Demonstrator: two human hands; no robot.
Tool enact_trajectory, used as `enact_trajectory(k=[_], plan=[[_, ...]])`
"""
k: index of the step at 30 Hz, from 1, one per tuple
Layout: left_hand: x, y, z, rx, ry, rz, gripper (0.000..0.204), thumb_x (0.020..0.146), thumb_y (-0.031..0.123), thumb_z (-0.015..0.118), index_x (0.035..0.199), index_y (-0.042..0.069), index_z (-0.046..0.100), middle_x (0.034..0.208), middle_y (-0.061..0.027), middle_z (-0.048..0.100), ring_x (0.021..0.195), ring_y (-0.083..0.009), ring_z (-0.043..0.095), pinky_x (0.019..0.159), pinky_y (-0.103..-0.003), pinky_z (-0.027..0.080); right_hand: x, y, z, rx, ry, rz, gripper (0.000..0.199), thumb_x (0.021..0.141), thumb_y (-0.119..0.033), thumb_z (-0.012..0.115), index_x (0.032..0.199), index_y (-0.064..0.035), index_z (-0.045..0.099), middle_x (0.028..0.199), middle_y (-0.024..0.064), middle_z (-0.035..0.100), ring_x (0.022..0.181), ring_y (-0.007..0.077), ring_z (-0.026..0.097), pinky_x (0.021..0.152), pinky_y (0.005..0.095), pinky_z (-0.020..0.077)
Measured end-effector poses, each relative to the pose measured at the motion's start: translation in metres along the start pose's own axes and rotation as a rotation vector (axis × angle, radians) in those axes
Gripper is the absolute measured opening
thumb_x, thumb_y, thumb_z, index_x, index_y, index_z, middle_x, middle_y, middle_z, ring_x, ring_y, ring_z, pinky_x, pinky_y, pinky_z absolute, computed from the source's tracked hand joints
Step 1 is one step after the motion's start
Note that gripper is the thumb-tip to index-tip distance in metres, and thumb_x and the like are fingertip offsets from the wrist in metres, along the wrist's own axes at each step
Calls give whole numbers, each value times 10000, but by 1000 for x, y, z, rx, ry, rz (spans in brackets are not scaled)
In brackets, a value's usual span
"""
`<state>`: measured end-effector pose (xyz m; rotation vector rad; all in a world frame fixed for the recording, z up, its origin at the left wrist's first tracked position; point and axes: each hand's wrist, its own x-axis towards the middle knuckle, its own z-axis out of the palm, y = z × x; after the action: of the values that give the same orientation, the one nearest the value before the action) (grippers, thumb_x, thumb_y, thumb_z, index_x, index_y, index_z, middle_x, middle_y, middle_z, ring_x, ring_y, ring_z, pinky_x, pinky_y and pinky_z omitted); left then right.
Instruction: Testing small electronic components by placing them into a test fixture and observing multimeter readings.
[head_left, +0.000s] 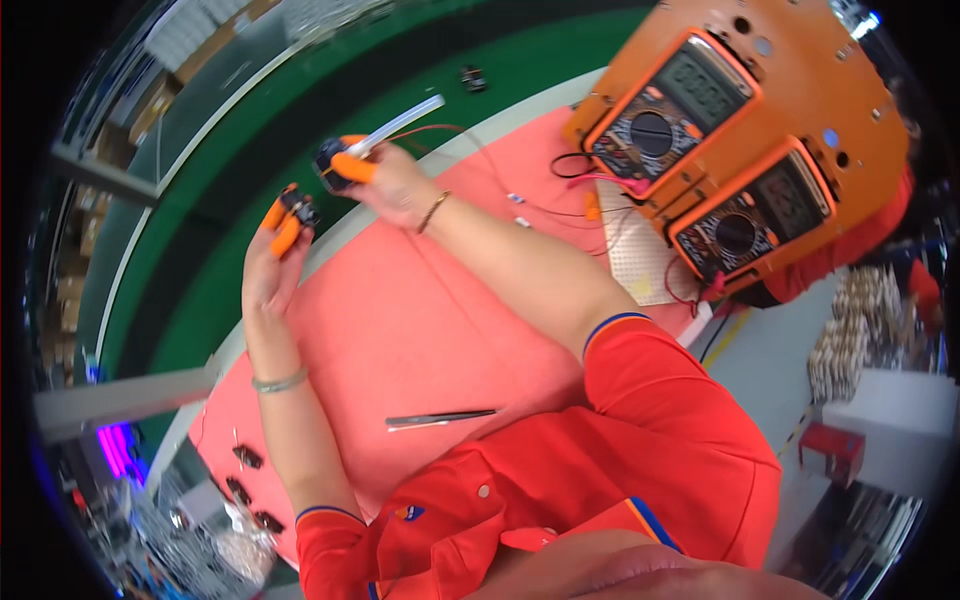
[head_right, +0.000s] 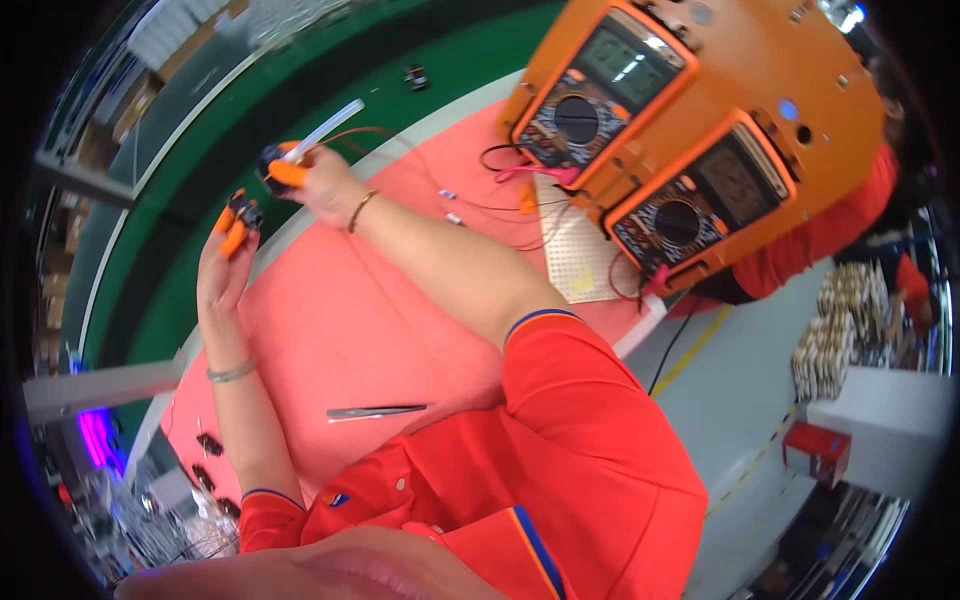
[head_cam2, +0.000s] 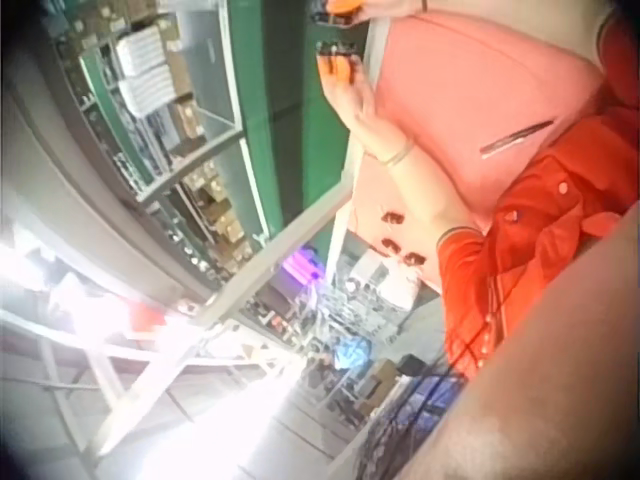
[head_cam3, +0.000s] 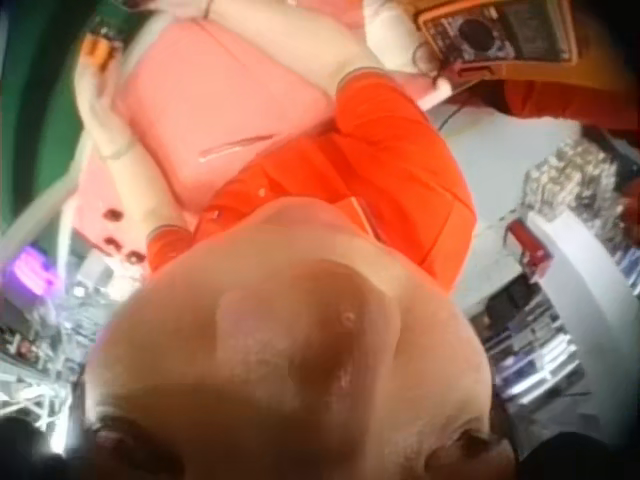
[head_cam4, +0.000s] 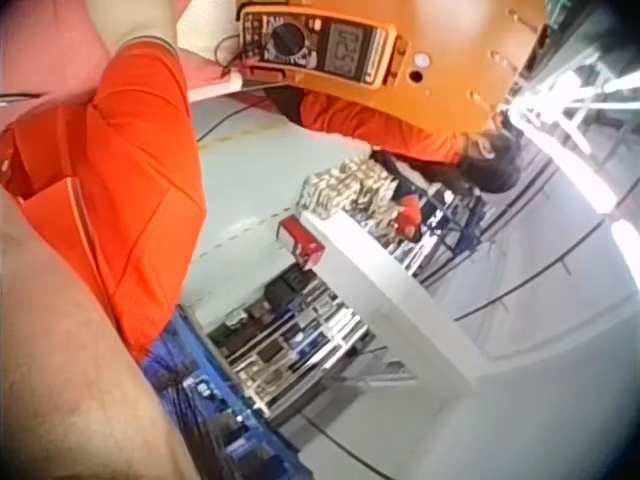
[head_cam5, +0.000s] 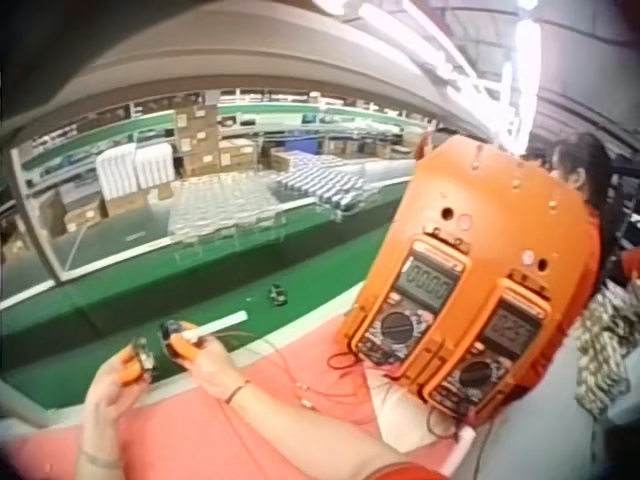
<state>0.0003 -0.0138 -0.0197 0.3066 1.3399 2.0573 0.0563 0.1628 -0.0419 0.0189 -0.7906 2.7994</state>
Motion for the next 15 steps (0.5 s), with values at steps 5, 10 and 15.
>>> enact_trajectory(k=[5, 10, 15], plan=[[1, -11, 7, -90, -87, 47, 361, 842, 48, 411, 1193, -6, 345, 1124, -132, 454, 992, -203, 478, 799, -262, 433, -4, -7, 0, -130, -4, 52, 253, 771, -21, 550, 1018, -28, 495, 926, 54, 545, 862, 134, 535, 753, 285, 452], [4, -19, 3, -116, -73, 95, 372, 847, 66, 410, 1201, -6, 322, 1110, -139, 462, 1022, -246, 471, 818, -295, 442, -8, -6, 4, -169, -3, 67, 255, 747, -16, 581, 993, -36, 519, 879, 40, 570, 834, 114, 548, 733, 260, 447], [2, -27, 7, -136, -81, 69, 359, 844, 78, 420, 1187, -2, 348, 1116, -140, 463, 1017, -256, 471, 824, -305, 437, -7, -5, -1, -229, 7, 57, 293, 744, -7, 579, 1024, -55, 507, 900, 34, 563, 845, 109, 541, 721, 249, 439]])
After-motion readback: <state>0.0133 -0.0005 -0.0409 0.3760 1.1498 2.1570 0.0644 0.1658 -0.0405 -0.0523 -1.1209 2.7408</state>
